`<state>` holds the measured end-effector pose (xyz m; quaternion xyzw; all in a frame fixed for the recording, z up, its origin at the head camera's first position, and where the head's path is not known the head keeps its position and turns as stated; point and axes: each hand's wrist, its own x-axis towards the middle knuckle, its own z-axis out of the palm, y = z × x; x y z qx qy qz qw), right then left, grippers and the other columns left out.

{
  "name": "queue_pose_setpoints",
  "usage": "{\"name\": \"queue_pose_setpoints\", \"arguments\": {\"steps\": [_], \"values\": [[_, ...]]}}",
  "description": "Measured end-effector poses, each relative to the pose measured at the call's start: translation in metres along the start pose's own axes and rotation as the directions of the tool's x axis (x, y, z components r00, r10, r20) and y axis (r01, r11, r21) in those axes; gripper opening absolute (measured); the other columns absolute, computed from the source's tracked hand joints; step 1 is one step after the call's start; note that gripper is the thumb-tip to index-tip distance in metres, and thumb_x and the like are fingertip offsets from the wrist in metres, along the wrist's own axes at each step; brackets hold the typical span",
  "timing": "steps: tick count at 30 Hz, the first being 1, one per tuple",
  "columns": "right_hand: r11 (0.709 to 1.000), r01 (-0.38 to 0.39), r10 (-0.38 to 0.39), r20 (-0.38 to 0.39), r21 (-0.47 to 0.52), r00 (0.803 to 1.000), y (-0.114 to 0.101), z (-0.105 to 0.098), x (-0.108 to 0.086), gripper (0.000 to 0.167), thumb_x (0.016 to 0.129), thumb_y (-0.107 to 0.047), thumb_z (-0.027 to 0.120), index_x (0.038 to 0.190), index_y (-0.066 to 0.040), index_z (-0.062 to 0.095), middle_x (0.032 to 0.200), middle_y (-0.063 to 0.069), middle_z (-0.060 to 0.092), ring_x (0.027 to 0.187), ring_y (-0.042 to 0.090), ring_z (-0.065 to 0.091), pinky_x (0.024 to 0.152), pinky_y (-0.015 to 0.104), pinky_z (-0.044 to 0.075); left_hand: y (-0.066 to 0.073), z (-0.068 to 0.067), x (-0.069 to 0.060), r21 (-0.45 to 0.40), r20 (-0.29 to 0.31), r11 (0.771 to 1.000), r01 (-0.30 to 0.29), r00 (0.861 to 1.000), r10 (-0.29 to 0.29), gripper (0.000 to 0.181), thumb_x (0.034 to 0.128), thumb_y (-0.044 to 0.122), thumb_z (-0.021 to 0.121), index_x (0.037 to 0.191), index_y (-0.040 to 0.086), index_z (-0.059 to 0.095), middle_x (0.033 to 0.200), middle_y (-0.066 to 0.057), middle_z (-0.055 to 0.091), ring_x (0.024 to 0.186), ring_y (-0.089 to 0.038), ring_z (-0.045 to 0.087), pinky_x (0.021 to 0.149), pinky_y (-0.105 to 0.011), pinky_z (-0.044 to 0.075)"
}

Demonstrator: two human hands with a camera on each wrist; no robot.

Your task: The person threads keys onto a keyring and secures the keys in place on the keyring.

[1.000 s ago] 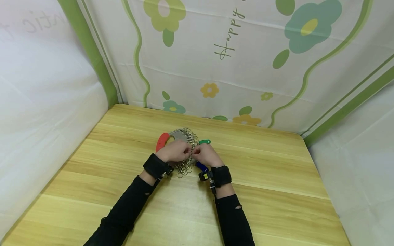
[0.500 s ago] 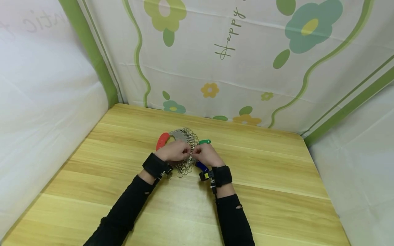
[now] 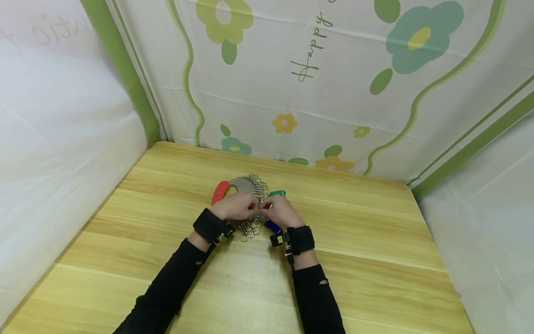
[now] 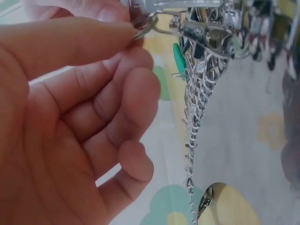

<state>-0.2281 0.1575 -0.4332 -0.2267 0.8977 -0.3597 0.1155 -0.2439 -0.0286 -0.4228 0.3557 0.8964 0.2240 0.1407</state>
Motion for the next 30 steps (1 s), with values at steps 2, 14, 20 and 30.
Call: {"name": "queue_pose_setpoints", "arguments": {"steps": [2,14,20,30], "values": [[1.0,-0.004,0.004,0.012,0.014,1.0,0.0005,-0.0007,-0.0005,0.009,0.091,-0.014,0.064,0.089,-0.009,0.072,0.083,0.006,0.064,0.062,0.018,0.057,0.055,0.029,0.045,-0.0005,0.0,0.0003,-0.033,0.008,0.999,-0.001,1.0,0.002,0.032,0.0945,0.011,0.054,0.063,0.015,0.049,0.054,0.005,0.033,0.045,-0.008,0.031,0.05,-0.021,0.029],[0.999,0.006,-0.008,0.034,0.054,0.999,0.0043,-0.0009,-0.0005,0.007,0.092,-0.015,0.062,0.09,-0.015,0.069,0.085,0.001,0.061,0.062,0.018,0.057,0.056,0.03,0.046,-0.0039,-0.0002,0.0023,-0.111,0.056,0.994,0.002,0.998,0.005,0.036,0.0971,0.014,0.049,0.062,0.015,0.043,0.054,0.004,0.033,0.045,-0.009,0.03,0.052,-0.022,0.03],[0.998,0.015,-0.018,0.052,0.062,0.998,0.0053,-0.0007,0.0001,0.008,0.093,-0.016,0.062,0.09,-0.011,0.067,0.088,0.0,0.061,0.076,0.024,0.06,0.062,0.031,0.047,-0.0059,-0.0009,0.0023,-0.139,0.069,0.99,-0.004,0.998,0.013,0.034,0.0974,0.013,0.049,0.064,0.014,0.043,0.057,0.004,0.033,0.047,-0.009,0.031,0.054,-0.022,0.031],[0.997,0.019,-0.024,0.057,0.073,0.998,0.0056,-0.0006,0.0007,0.009,0.093,-0.018,0.062,0.09,-0.01,0.067,0.089,0.001,0.062,0.077,0.025,0.06,0.065,0.032,0.048,-0.0071,0.0003,0.0013,-0.152,0.062,0.988,-0.023,0.998,0.032,0.033,0.0985,0.015,0.048,0.065,0.014,0.044,0.057,0.004,0.033,0.048,-0.009,0.03,0.055,-0.021,0.031]]}}
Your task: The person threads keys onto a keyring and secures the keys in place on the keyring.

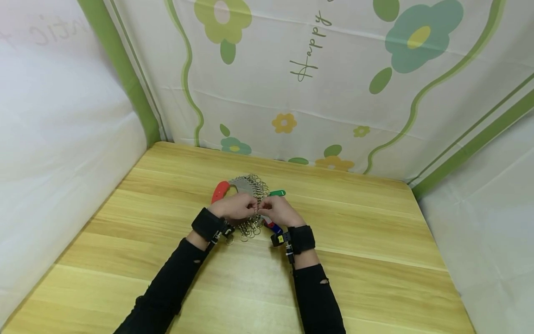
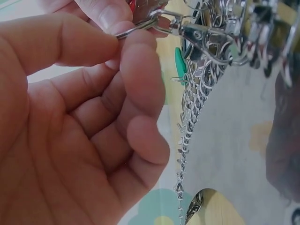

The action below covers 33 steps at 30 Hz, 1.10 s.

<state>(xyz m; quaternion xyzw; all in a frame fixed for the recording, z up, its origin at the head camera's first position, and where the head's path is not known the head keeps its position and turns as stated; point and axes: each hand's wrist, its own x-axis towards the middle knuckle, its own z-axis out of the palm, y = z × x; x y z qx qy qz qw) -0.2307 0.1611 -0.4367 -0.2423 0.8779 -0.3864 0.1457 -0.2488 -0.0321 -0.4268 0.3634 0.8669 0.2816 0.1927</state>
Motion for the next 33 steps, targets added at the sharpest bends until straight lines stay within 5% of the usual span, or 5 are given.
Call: {"name": "queue_pose_setpoints", "arguments": {"steps": [7,23,33], "values": [[1.0,-0.014,0.014,-0.001,-0.003,1.0,0.001,0.0002,-0.0004,0.009,0.094,-0.017,0.06,0.09,-0.012,0.066,0.09,0.007,0.063,0.071,0.019,0.056,0.063,0.033,0.046,-0.0016,0.0007,-0.0003,-0.017,-0.004,1.0,-0.007,1.0,0.007,0.034,0.0987,0.014,0.047,0.065,0.014,0.043,0.058,0.004,0.033,0.049,-0.01,0.029,0.055,-0.022,0.03],[1.0,-0.009,0.009,-0.014,-0.011,1.0,0.0014,0.0011,0.0004,0.008,0.094,-0.016,0.06,0.089,-0.016,0.066,0.088,-0.001,0.061,0.071,0.016,0.056,0.062,0.032,0.047,-0.0024,0.0006,-0.0002,-0.012,-0.01,1.0,0.007,1.0,-0.007,0.036,0.0993,0.018,0.046,0.064,0.014,0.044,0.057,0.004,0.033,0.048,-0.009,0.03,0.055,-0.022,0.031],[1.0,-0.014,0.014,-0.007,-0.011,1.0,0.0,0.0022,0.0003,0.007,0.093,-0.015,0.061,0.089,-0.016,0.066,0.089,-0.001,0.062,0.078,0.022,0.06,0.066,0.032,0.048,-0.0032,0.0017,0.0003,0.01,-0.024,1.0,0.021,1.0,-0.02,0.03,0.0933,0.014,0.05,0.064,0.015,0.046,0.057,0.005,0.033,0.048,-0.009,0.031,0.055,-0.023,0.03]]}}
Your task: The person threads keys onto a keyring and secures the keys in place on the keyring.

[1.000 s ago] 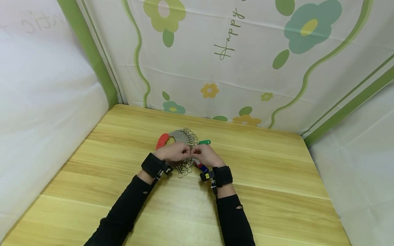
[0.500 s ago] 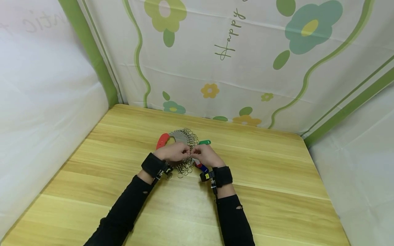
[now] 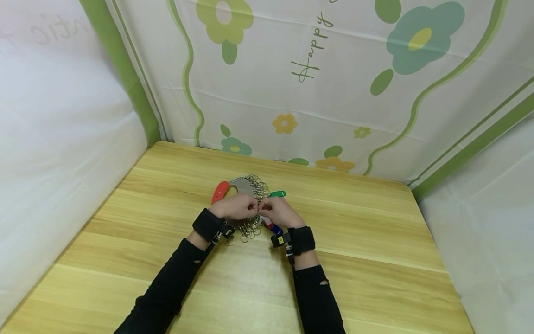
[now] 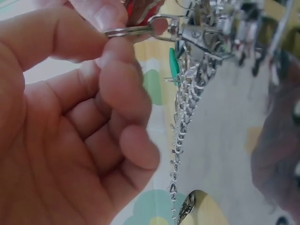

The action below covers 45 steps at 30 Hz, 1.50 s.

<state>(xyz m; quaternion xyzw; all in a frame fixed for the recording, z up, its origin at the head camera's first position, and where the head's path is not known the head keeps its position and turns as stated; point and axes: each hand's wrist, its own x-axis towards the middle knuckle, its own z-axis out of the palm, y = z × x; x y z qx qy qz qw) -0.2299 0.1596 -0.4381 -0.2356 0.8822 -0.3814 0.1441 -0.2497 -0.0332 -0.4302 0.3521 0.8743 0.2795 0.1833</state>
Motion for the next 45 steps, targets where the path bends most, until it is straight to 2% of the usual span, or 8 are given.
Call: {"name": "queue_pose_setpoints", "arguments": {"steps": [5,12,19,27,34,45], "values": [[1.0,0.003,-0.003,0.004,-0.001,1.0,-0.001,0.0,0.0,0.007,0.093,-0.014,0.062,0.089,-0.015,0.067,0.09,-0.001,0.063,0.079,0.02,0.061,0.066,0.031,0.049,0.0,0.002,0.001,0.029,-0.035,1.0,0.012,0.999,-0.011,0.027,0.0851,0.009,0.056,0.061,0.016,0.044,0.055,0.005,0.031,0.047,-0.01,0.026,0.053,-0.023,0.027],[0.999,-0.048,0.048,-0.039,0.001,0.998,-0.005,-0.002,-0.003,0.009,0.093,-0.014,0.06,0.089,-0.012,0.068,0.081,0.005,0.066,0.059,0.018,0.056,0.057,0.03,0.046,0.002,0.004,0.002,0.093,-0.101,0.995,0.027,0.995,-0.018,0.029,0.0824,0.01,0.057,0.058,0.017,0.042,0.052,0.006,0.029,0.046,-0.008,0.022,0.05,-0.022,0.024],[0.997,-0.065,0.066,-0.023,0.046,0.998,-0.007,-0.002,-0.004,0.007,0.091,-0.012,0.061,0.087,-0.01,0.067,0.075,0.003,0.065,0.061,0.021,0.059,0.058,0.03,0.048,0.003,0.004,0.002,0.136,-0.148,0.989,0.05,0.989,-0.03,0.028,0.0795,0.009,0.057,0.058,0.016,0.041,0.053,0.006,0.027,0.047,-0.008,0.022,0.05,-0.022,0.022],[0.997,-0.063,0.065,-0.052,0.037,0.997,-0.007,0.002,-0.001,0.011,0.093,-0.014,0.06,0.085,-0.01,0.066,0.078,0.001,0.065,0.06,0.016,0.056,0.059,0.03,0.046,0.008,0.002,0.001,0.181,-0.173,0.98,0.078,0.984,-0.046,0.028,0.0793,0.009,0.057,0.058,0.017,0.04,0.053,0.006,0.026,0.047,-0.009,0.023,0.049,-0.022,0.022],[0.996,-0.077,0.079,-0.07,0.036,0.994,-0.01,0.003,0.0,0.011,0.092,-0.012,0.06,0.083,-0.009,0.065,0.078,0.005,0.065,0.056,0.015,0.052,0.057,0.028,0.044,0.011,0.002,0.001,0.197,-0.176,0.976,0.096,0.982,-0.062,0.027,0.0794,0.011,0.059,0.059,0.016,0.042,0.053,0.006,0.028,0.046,-0.009,0.025,0.048,-0.022,0.023],[0.998,-0.063,0.064,-0.08,0.01,0.995,-0.012,0.004,0.001,0.012,0.092,-0.01,0.061,0.08,-0.009,0.063,0.075,0.001,0.063,0.053,0.013,0.049,0.056,0.027,0.043,0.013,0.004,0.001,0.23,-0.172,0.965,0.126,0.981,-0.087,0.028,0.0821,0.015,0.06,0.06,0.016,0.043,0.052,0.005,0.028,0.044,-0.009,0.025,0.047,-0.023,0.023]]}}
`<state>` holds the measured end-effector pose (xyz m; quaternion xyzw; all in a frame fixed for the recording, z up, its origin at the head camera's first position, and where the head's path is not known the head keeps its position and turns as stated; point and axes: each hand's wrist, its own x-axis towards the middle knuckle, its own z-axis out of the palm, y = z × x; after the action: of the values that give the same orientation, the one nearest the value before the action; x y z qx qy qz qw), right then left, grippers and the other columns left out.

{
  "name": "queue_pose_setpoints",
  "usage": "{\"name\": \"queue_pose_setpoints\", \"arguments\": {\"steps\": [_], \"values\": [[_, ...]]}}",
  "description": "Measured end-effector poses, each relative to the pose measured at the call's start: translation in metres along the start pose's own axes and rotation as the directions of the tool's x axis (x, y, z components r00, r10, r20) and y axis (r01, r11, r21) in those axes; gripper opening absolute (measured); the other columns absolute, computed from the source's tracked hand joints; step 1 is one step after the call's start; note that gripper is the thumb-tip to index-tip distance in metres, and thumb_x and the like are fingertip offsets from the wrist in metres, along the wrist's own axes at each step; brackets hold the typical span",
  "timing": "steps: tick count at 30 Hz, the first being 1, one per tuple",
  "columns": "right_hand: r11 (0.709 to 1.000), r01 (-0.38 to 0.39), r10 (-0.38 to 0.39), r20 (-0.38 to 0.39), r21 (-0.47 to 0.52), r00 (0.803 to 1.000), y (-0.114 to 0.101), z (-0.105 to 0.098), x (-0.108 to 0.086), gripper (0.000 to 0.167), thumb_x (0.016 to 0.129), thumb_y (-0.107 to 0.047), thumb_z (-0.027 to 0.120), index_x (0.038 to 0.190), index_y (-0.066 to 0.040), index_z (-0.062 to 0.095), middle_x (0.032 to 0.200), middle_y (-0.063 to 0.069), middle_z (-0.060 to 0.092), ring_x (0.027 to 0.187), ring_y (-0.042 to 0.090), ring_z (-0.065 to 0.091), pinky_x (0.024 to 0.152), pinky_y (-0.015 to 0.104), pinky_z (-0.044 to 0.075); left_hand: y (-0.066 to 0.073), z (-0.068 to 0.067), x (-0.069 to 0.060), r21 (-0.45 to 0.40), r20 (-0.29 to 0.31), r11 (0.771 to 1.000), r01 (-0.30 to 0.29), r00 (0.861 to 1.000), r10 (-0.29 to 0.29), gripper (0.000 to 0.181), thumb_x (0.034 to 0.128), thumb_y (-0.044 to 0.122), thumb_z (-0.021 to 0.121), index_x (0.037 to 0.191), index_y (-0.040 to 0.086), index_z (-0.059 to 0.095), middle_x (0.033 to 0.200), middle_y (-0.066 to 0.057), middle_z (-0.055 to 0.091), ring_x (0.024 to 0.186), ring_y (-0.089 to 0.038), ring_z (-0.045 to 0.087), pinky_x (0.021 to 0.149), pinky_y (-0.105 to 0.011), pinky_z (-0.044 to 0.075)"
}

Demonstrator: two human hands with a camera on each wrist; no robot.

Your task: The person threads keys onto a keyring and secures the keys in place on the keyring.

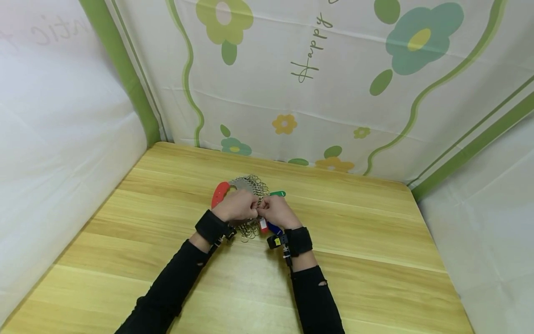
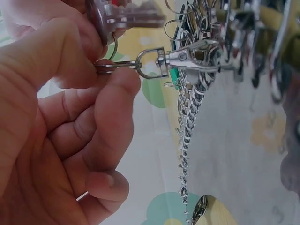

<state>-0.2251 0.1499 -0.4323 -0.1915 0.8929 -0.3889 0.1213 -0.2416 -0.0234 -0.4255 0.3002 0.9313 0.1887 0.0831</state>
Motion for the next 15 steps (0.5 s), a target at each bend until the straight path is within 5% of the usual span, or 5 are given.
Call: {"name": "queue_pose_setpoints", "arguments": {"steps": [7,15], "values": [[1.0,0.016,-0.016,-0.017,-0.022,1.0,0.0,0.0002,0.0005,0.013,0.092,-0.009,0.06,0.08,-0.01,0.064,0.076,0.001,0.063,0.055,0.013,0.05,0.058,0.027,0.043,0.0021,-0.0008,0.0002,0.037,-0.018,0.999,0.008,1.0,-0.008,0.032,0.0843,0.015,0.059,0.058,0.017,0.041,0.053,0.005,0.027,0.045,-0.009,0.026,0.047,-0.022,0.023],[1.0,0.003,-0.004,-0.039,-0.011,0.999,0.0028,0.0006,0.0023,0.015,0.094,-0.014,0.059,0.082,-0.008,0.065,0.071,0.004,0.062,0.051,0.014,0.05,0.051,0.027,0.041,-0.0016,-0.001,0.0005,-0.051,0.0,0.998,-0.034,0.999,0.034,0.033,0.0887,0.013,0.056,0.058,0.016,0.042,0.054,0.004,0.031,0.045,-0.009,0.031,0.048,-0.022,0.027]]}}
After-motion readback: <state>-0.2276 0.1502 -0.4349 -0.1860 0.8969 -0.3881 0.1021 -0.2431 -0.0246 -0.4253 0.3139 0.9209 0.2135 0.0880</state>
